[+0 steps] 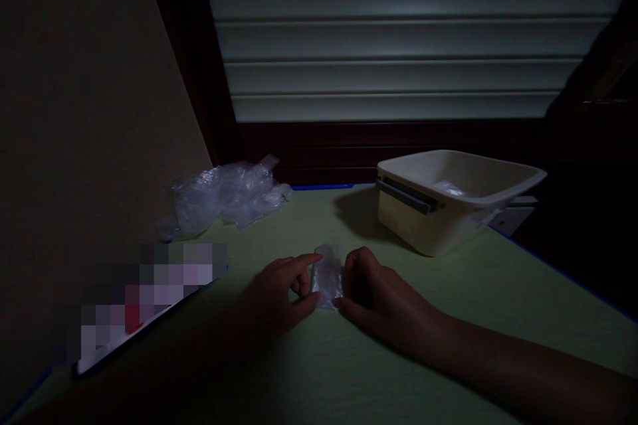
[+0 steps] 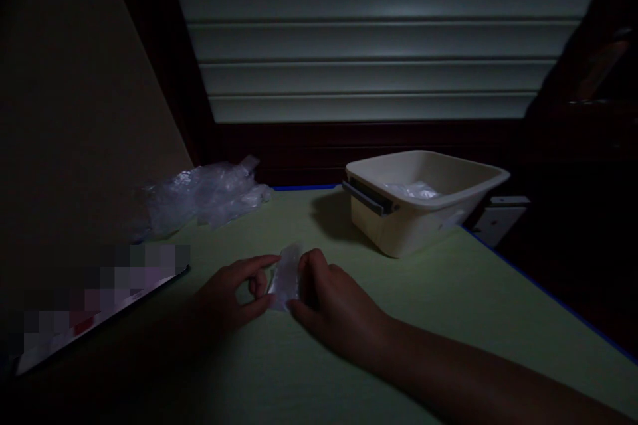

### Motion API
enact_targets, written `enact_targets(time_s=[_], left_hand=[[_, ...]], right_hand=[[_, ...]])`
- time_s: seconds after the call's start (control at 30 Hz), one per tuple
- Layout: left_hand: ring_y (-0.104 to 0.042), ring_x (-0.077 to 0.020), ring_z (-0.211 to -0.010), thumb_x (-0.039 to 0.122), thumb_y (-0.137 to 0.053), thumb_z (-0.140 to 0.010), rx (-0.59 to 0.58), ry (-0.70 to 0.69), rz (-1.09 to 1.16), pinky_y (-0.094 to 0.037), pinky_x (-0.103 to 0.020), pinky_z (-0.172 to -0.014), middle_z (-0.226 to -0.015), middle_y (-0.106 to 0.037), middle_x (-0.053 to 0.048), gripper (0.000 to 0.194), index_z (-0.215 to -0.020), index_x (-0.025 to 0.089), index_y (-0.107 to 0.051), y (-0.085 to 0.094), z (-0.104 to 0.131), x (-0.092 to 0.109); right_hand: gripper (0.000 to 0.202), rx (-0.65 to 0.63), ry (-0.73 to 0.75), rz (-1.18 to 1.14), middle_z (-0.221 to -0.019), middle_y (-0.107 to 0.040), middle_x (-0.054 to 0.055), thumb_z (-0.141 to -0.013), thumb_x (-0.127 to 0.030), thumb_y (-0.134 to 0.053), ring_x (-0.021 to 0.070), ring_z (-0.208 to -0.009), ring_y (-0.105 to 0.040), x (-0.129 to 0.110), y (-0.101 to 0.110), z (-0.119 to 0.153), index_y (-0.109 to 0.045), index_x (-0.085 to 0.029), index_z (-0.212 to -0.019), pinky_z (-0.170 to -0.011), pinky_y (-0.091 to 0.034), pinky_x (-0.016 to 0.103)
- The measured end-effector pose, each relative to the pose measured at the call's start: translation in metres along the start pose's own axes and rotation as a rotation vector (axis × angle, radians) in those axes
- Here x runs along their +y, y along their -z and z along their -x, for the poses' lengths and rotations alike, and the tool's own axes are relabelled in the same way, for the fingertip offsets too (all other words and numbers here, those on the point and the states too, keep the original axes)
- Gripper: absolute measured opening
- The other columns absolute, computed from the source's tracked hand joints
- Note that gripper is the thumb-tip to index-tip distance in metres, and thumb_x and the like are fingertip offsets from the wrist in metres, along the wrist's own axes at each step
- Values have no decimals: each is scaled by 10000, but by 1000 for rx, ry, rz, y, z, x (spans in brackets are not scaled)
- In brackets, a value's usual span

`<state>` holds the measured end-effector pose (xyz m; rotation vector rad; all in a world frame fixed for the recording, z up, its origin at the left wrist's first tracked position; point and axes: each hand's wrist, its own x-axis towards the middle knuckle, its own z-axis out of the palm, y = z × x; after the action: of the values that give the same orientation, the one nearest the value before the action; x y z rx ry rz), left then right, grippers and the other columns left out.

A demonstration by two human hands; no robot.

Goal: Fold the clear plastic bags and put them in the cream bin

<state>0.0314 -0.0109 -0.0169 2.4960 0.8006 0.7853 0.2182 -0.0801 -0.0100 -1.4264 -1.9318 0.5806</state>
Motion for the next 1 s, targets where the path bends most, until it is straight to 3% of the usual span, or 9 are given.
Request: enact_targets(time_s=[0.17, 0.3, 0.43, 0.57, 0.8, 0.9, 1.0], left_hand=[[-521, -151, -716, 134, -585, -727, -12, -75, -84, -447, -285, -678, -810, -547, -14, 376, -1097, 153, -518, 4, 0, 2], [-540, -181, -890, 129, -557, -780, -24, -234, -80, -458, -313, -781, -963, -580, -68, 170, -944, 151, -592, 5, -1, 5], [-569, -191, -916, 130, -499, -833, -10, -394, -122, -470, -339, -815, -945, -652, -85, 152, -906, 130, -633, 2, -2, 0], [-578, -193, -969, 157, -501, -839, -24, -354, -125, -482, -354, -840, -1018, -656, -100, 169, -912, 136, -652, 0, -1, -5], [-558, -201, -1030, 161, -562, -797, -18, -263, -86, -460, -387, -890, -1060, -650, -82, 189, -973, 154, -631, 3, 1, -8], [-557, -196, -1027, 151, -570, -787, -24, -226, -59, -459, -365, -894, -1062, -645, -83, 226, -1008, 148, -615, 4, 2, -8], [-565, -191, -1008, 151, -566, -785, -32, -218, -62, -458, -353, -892, -1048, -650, -79, 219, -998, 147, -617, 4, 2, -7]], right_hand=[[225, 64, 79, 92, -795, -513, 22, -733, -165, -571, 152, -670, -495, -3, 2, 1, -394, -192, -870, -568, -404, 263], [219, 45, 236, 239, -999, -517, 99, -746, -116, -536, 218, -921, -479, -7, 5, 1, -509, -160, -958, -794, -415, 364], [241, -8, 250, 386, -979, -557, 110, -759, -120, -502, 242, -929, -475, -10, 5, 1, -555, -131, -994, -827, -385, 411], [185, -64, 221, 480, -938, -578, 104, -796, -167, -480, 233, -897, -502, -10, 6, 0, -591, -124, -937, -837, -366, 422], [184, -52, 267, 458, -955, -623, 90, -811, -164, -504, 211, -890, -543, -8, 14, 2, -597, -139, -968, -840, -390, 384], [219, -30, 362, 474, -1017, -631, 99, -842, -166, -513, 203, -905, -565, -5, 17, 2, -582, -146, -1049, -816, -420, 355], [238, -92, 482, 556, -1026, -640, 98, -838, -130, -532, 202, -907, -579, -3, 18, 1, -583, -156, -1070, -796, -434, 346]])
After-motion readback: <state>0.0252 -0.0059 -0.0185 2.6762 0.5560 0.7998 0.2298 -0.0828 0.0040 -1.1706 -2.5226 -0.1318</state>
